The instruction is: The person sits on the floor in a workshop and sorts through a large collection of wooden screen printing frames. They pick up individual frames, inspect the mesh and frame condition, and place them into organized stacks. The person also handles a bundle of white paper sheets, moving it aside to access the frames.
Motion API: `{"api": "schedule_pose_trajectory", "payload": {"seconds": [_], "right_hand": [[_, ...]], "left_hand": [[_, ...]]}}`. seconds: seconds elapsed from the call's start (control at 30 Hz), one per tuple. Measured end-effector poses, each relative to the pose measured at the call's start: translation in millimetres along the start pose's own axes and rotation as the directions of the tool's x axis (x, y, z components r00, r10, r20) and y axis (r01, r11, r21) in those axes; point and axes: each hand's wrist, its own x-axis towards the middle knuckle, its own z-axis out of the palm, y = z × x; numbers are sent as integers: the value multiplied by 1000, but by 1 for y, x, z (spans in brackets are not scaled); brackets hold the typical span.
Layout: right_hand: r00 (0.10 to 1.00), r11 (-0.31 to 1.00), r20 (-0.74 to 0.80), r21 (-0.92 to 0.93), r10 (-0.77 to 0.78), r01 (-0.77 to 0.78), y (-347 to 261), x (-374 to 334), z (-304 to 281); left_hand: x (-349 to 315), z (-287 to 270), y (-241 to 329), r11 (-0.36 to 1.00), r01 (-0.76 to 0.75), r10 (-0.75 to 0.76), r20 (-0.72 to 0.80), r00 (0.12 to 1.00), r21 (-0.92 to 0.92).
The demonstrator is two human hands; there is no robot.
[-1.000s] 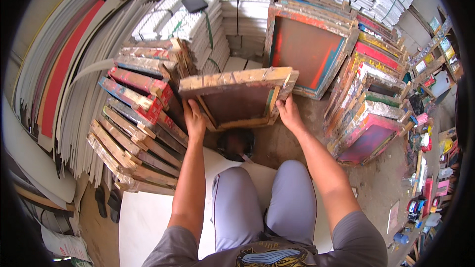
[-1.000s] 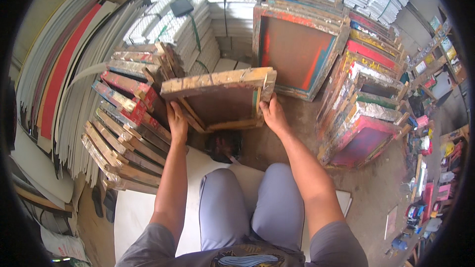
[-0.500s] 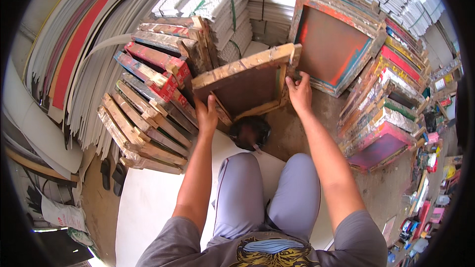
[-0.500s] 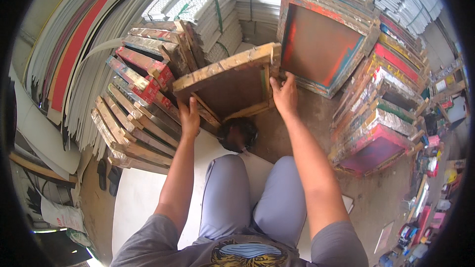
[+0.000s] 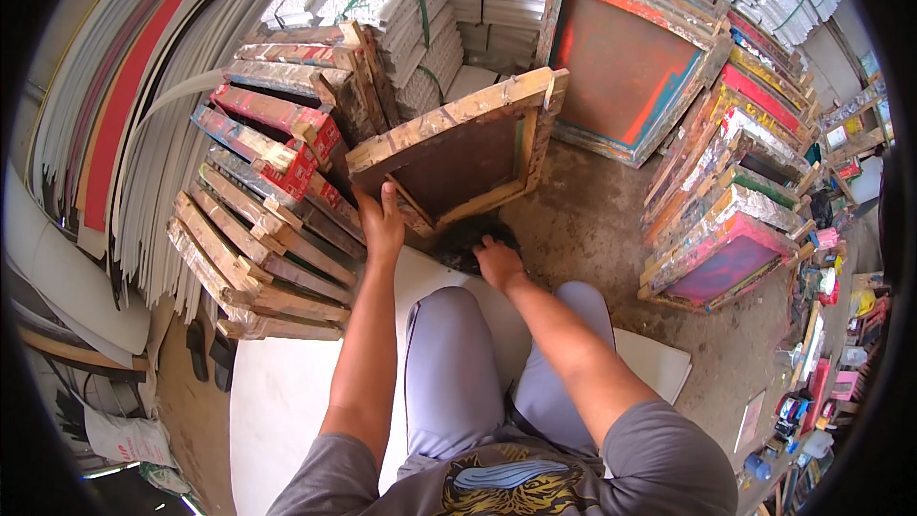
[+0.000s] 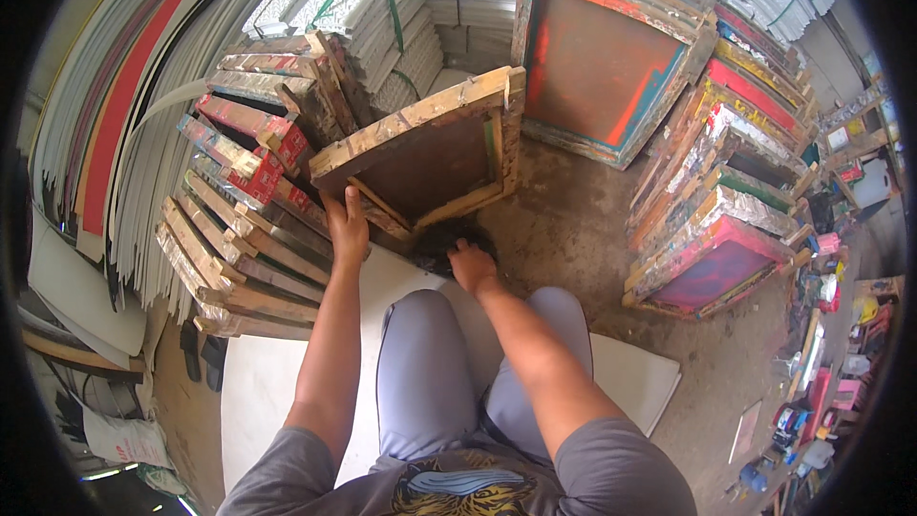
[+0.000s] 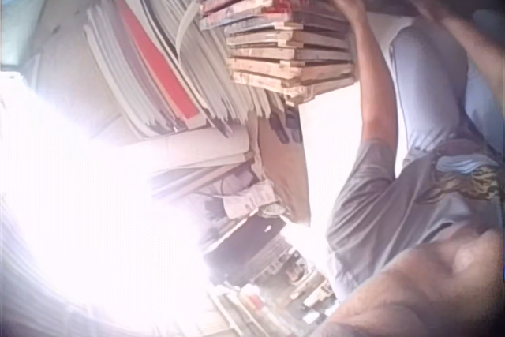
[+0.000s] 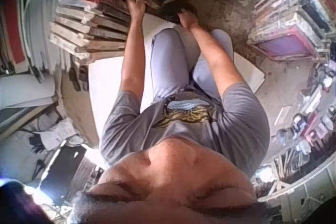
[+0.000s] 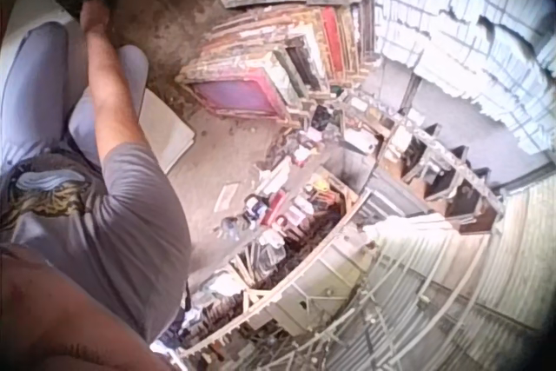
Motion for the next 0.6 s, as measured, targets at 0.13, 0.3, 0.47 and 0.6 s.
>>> {"api": "schedule_pose_trajectory", "payload": {"seconds": [0.13, 0.3, 0.47, 0.6], "right_hand": [[990, 998, -128, -15, 52, -55, 37, -34, -41], [945, 972, -230, 42, 234, -231, 122, -80, -74], [843, 889, -281, 129, 458, -440, 180, -158, -52], [782, 820, -259, 80, 567, -567, 198, -209, -29]], "left_hand": [[-15, -6, 4, 995, -100, 100, -8, 995, -19], [-32, -14, -14, 998, -15, 10, -84, 996, -59], [-47, -20, -2, 995, -96, 90, -147, 985, -33], [-54, -22, 8, 990, -137, 130, -229, 965, -15]]}}
